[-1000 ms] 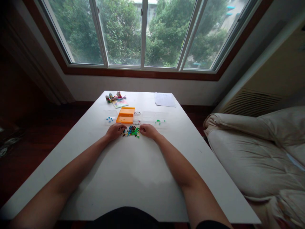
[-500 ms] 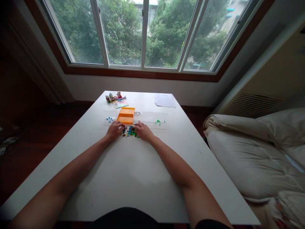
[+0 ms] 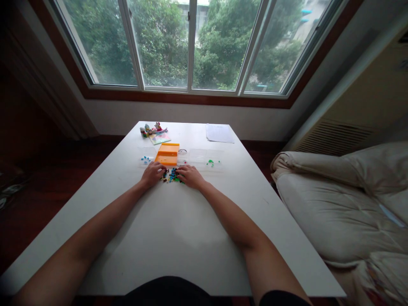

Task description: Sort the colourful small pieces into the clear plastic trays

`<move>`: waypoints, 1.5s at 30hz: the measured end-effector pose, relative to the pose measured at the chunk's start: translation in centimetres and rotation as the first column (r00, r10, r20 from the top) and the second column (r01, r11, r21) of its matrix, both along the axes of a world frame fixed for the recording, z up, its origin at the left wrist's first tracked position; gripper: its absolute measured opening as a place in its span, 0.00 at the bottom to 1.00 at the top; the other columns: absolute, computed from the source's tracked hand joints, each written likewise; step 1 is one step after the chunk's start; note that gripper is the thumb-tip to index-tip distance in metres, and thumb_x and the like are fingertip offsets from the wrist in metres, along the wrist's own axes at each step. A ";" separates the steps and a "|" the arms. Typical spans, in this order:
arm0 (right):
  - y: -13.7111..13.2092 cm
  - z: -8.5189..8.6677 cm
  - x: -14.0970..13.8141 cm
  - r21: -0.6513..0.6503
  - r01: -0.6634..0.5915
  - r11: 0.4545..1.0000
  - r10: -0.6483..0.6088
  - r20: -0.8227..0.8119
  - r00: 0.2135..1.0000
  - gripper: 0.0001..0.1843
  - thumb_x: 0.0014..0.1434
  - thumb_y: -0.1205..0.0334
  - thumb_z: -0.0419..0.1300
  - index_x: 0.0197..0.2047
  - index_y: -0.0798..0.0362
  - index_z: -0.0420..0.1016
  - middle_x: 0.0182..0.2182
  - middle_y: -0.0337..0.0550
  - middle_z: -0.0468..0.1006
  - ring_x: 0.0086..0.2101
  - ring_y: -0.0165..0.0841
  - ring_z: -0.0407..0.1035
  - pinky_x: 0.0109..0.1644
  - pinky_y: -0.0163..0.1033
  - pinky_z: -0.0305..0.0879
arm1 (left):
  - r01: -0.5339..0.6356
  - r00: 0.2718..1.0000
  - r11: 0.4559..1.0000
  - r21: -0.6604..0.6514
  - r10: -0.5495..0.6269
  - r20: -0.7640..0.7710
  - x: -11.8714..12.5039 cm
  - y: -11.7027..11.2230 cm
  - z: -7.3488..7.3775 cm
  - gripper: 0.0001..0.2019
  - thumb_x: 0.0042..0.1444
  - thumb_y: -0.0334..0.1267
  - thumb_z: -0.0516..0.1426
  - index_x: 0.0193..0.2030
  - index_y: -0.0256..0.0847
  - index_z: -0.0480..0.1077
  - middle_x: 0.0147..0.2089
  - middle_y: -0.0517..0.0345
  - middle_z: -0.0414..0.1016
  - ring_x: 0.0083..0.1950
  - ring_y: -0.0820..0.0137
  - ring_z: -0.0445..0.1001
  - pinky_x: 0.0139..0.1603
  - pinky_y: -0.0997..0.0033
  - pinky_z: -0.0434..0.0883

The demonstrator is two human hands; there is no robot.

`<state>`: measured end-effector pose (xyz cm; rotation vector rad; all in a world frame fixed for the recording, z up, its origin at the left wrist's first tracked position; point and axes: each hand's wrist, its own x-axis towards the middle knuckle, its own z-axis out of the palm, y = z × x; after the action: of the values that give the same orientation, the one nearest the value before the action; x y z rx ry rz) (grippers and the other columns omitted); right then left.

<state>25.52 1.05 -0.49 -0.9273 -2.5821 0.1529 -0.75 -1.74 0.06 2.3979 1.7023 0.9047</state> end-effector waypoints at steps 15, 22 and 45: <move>0.3 -0.4 -0.3 -0.020 -0.011 1.000 0.011 -0.038 0.999 0.20 0.72 0.56 0.50 0.61 0.47 0.75 0.55 0.49 0.73 0.55 0.38 0.65 0.62 0.44 0.62 | 0.002 1.000 1.000 -0.009 -0.002 0.005 0.1 -0.1 0.2 0.10 0.62 0.38 0.55 0.40 0.45 0.79 0.43 0.51 0.76 0.51 0.59 0.69 0.55 0.58 0.69; 0.5 -0.5 0.1 -0.012 0.019 1.000 -0.020 -0.027 0.999 0.20 0.72 0.55 0.50 0.61 0.45 0.75 0.56 0.48 0.73 0.57 0.39 0.64 0.62 0.47 0.62 | -0.001 1.000 1.000 -0.016 0.001 0.009 0.1 -0.2 0.3 0.10 0.61 0.37 0.55 0.40 0.45 0.79 0.43 0.52 0.76 0.50 0.60 0.69 0.55 0.58 0.70; 1.2 1.5 2.8 0.037 0.377 0.926 -0.334 -0.390 0.858 0.25 0.73 0.54 0.42 0.59 0.53 0.75 0.54 0.52 0.73 0.56 0.42 0.63 0.62 0.50 0.58 | -0.002 1.000 0.999 -0.035 0.003 0.022 0.1 -0.2 0.3 0.10 0.61 0.38 0.55 0.40 0.45 0.79 0.43 0.52 0.76 0.50 0.60 0.69 0.53 0.58 0.70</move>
<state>28.35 2.20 1.01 -1.1857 -2.0075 0.0722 -0.67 -1.98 0.38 2.3552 1.6997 0.8908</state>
